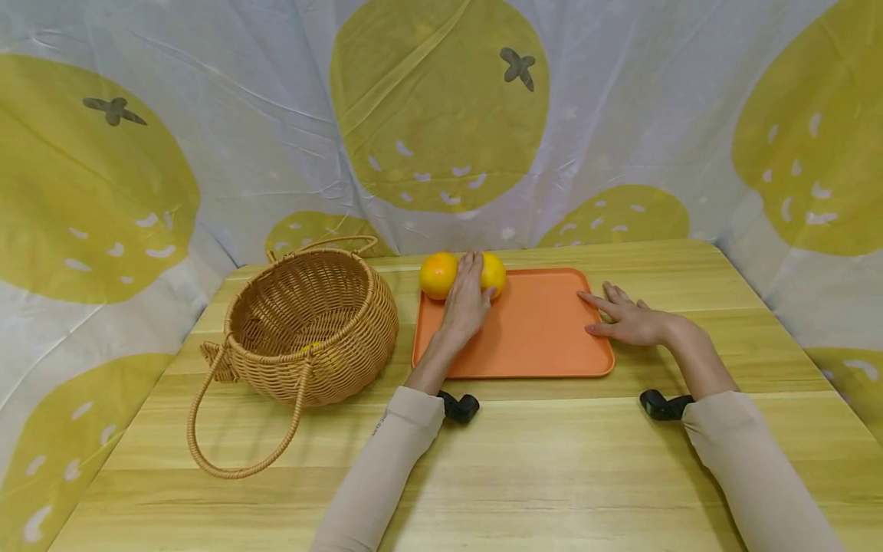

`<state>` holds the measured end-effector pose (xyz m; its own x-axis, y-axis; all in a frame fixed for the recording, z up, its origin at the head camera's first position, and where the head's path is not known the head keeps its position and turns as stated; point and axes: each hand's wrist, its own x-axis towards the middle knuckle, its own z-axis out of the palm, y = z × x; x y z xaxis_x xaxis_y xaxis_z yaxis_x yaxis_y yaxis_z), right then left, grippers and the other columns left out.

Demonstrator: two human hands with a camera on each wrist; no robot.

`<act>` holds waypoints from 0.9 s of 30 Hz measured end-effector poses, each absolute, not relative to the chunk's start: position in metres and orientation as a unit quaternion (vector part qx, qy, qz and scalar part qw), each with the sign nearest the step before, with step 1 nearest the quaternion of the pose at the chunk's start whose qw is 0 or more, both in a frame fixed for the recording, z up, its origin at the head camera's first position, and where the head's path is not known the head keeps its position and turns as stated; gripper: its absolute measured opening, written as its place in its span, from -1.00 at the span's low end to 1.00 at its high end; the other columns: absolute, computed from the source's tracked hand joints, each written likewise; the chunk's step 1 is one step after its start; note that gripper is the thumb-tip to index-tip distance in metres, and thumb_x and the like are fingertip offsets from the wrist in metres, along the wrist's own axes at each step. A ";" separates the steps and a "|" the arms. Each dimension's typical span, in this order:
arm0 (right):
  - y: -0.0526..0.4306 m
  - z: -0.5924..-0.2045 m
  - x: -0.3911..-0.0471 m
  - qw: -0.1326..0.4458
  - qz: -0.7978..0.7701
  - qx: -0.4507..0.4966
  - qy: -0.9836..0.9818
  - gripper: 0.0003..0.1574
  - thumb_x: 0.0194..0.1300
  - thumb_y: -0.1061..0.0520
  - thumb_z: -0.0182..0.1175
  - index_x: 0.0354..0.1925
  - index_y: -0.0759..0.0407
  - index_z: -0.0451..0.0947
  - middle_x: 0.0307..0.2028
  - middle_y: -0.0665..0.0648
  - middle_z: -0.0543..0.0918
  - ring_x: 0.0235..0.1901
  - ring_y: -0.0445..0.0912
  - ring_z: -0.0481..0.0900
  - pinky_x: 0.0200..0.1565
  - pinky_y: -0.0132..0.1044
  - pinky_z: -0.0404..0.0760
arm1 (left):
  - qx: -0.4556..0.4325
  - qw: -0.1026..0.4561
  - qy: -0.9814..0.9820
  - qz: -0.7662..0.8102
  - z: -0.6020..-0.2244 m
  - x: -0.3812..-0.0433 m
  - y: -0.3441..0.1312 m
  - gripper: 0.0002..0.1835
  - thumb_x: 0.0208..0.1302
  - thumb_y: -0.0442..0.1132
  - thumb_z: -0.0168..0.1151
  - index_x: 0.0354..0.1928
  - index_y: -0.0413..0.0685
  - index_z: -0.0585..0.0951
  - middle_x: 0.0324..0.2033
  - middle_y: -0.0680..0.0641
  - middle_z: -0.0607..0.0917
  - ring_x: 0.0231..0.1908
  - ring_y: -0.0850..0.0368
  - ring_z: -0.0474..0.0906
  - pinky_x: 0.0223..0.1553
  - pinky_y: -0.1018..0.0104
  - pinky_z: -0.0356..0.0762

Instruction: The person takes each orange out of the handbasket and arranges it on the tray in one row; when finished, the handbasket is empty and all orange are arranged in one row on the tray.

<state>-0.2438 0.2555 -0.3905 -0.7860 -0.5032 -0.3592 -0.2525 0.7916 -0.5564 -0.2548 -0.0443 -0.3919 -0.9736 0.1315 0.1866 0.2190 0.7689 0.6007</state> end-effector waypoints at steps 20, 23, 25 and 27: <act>0.258 -0.393 -0.247 0.251 -0.253 -0.209 0.911 0.04 0.58 -0.25 0.03 0.67 0.16 -0.19 0.57 0.56 -0.49 0.56 0.47 -0.56 0.38 0.57 -0.51 | -0.122 0.020 -0.936 -0.329 -0.295 -0.232 -0.051 -0.26 0.52 -0.07 0.21 0.60 -0.11 0.20 0.61 -0.15 0.19 0.56 -0.12 0.22 0.49 -0.11 0.31; 0.257 -0.393 -0.247 0.253 -0.252 -0.210 0.910 0.02 0.58 -0.22 0.03 0.67 0.18 -0.18 0.57 0.57 -0.49 0.55 0.47 -0.56 0.37 0.57 -0.53 | -0.138 0.018 -0.926 -0.352 -0.264 -0.234 -0.061 -0.28 0.53 -0.05 0.20 0.60 -0.07 0.22 0.59 -0.11 0.26 0.57 -0.07 0.21 0.53 0.00 0.26; 0.257 -0.392 -0.247 0.254 -0.249 -0.210 0.911 0.01 0.59 -0.20 0.03 0.67 0.19 -0.17 0.57 0.57 -0.49 0.56 0.47 -0.56 0.37 0.56 -0.53 | -0.143 0.023 -0.921 -0.362 -0.242 -0.236 -0.068 -0.29 0.53 -0.05 0.19 0.59 -0.07 0.23 0.56 -0.11 0.31 0.56 -0.05 0.21 0.54 0.03 0.24; 0.256 -0.392 -0.247 0.254 -0.248 -0.210 0.911 0.00 0.60 -0.19 0.03 0.67 0.19 -0.17 0.57 0.57 -0.48 0.56 0.48 -0.55 0.38 0.56 -0.52 | -0.145 0.029 -0.918 -0.368 -0.220 -0.239 -0.076 -0.30 0.52 -0.04 0.21 0.58 -0.06 0.25 0.54 -0.11 0.34 0.54 -0.05 0.26 0.50 0.05 0.30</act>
<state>-0.2467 0.2564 -0.3915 -0.7819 -0.5095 -0.3591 -0.2573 0.7885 -0.5586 -0.2390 -0.0758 -0.2199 -0.9564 0.2445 0.1596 0.2871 0.6869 0.6676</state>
